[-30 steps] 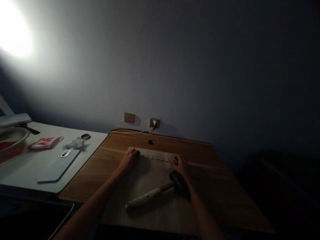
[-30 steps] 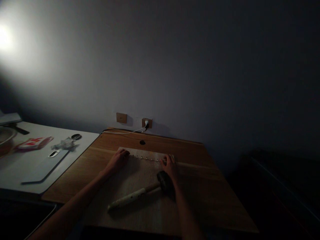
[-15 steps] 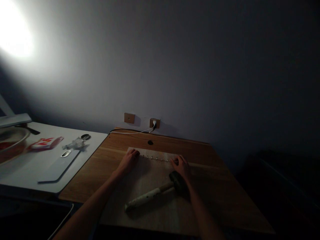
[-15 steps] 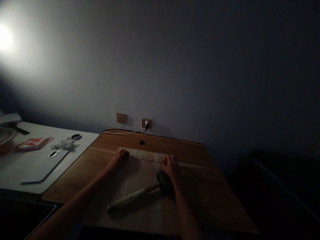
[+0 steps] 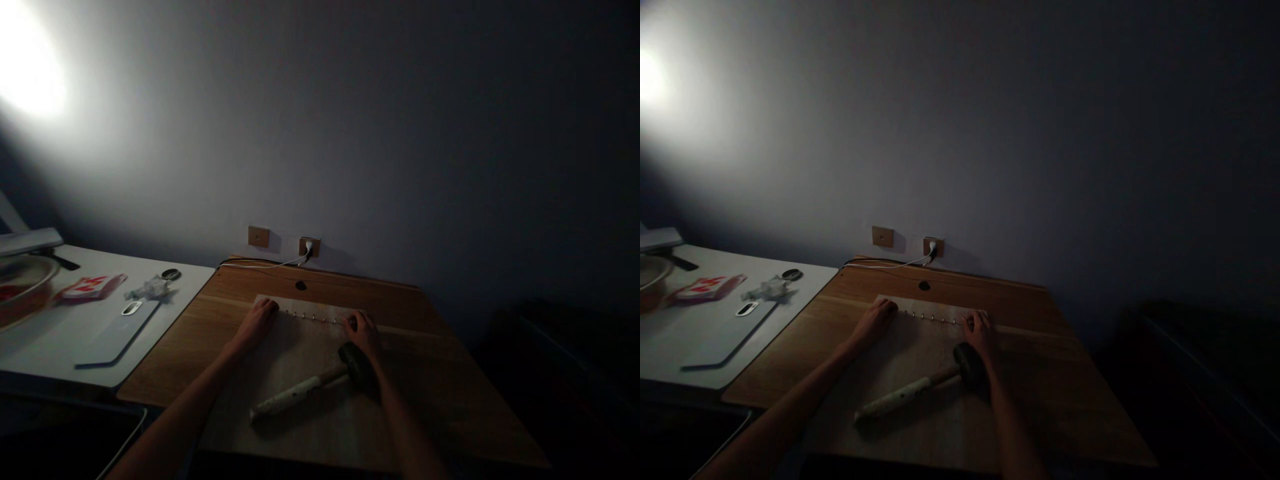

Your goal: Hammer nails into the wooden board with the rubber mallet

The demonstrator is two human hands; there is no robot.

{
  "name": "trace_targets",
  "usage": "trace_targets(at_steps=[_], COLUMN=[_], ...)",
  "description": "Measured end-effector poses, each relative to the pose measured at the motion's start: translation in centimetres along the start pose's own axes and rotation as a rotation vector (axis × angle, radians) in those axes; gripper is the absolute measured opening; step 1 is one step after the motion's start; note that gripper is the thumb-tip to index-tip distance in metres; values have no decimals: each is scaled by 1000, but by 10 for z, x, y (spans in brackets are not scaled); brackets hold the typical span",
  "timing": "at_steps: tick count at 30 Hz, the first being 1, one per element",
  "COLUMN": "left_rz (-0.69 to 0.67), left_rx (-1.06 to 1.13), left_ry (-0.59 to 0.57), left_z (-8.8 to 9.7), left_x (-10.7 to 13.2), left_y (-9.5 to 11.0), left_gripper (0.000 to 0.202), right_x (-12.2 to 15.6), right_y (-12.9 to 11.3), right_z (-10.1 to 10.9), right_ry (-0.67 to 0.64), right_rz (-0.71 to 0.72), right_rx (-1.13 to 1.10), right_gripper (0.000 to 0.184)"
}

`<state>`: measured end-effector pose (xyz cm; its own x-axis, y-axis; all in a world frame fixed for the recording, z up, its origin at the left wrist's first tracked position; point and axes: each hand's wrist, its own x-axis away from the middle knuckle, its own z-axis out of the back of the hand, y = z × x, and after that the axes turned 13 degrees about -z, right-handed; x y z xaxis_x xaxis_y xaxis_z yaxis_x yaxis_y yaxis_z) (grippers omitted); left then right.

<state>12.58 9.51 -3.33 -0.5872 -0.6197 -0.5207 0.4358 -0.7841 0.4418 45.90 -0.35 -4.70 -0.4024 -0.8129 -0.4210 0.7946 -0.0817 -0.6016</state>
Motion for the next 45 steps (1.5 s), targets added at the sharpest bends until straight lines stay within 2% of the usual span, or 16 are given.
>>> trace_targets(at_steps=[10, 16, 22, 28, 31, 34, 39, 42, 45], left_rz=[25, 139, 253, 397, 423, 418, 347, 287, 243], left_rx=[58, 217, 371, 554, 558, 490, 286, 153, 49], left_ry=[20, 148, 230, 296, 261, 173, -12, -103, -179], left_z=[4, 9, 12, 15, 12, 5, 0, 0, 0], left_x=[-2, -5, -8, -18, -24, -29, -29, -28, -30], left_y=[6, 11, 10, 1, -1, 0, 10, 18, 25], left_gripper=[17, 13, 17, 28, 25, 24, 13, 16, 17], right_x=[1, 1, -3, -24, -34, -34, -25, -22, -22], right_y=[-4, -6, -4, 1, -2, -10, -29, -39, -48], right_z=[4, 5, 6, 20, 24, 20, 3, -1, 0], right_ry=[-34, -27, 7, 68, 16, -85, -238, -271, -284], right_rz=[-60, -172, -298, -453, -479, -488, -425, -380, -351], right_rx=[-74, -166, -400, -718, -769, -707, -436, -254, -135], right_gripper=[20, 22, 30, 44, 42, 41, 32, 22, 24])
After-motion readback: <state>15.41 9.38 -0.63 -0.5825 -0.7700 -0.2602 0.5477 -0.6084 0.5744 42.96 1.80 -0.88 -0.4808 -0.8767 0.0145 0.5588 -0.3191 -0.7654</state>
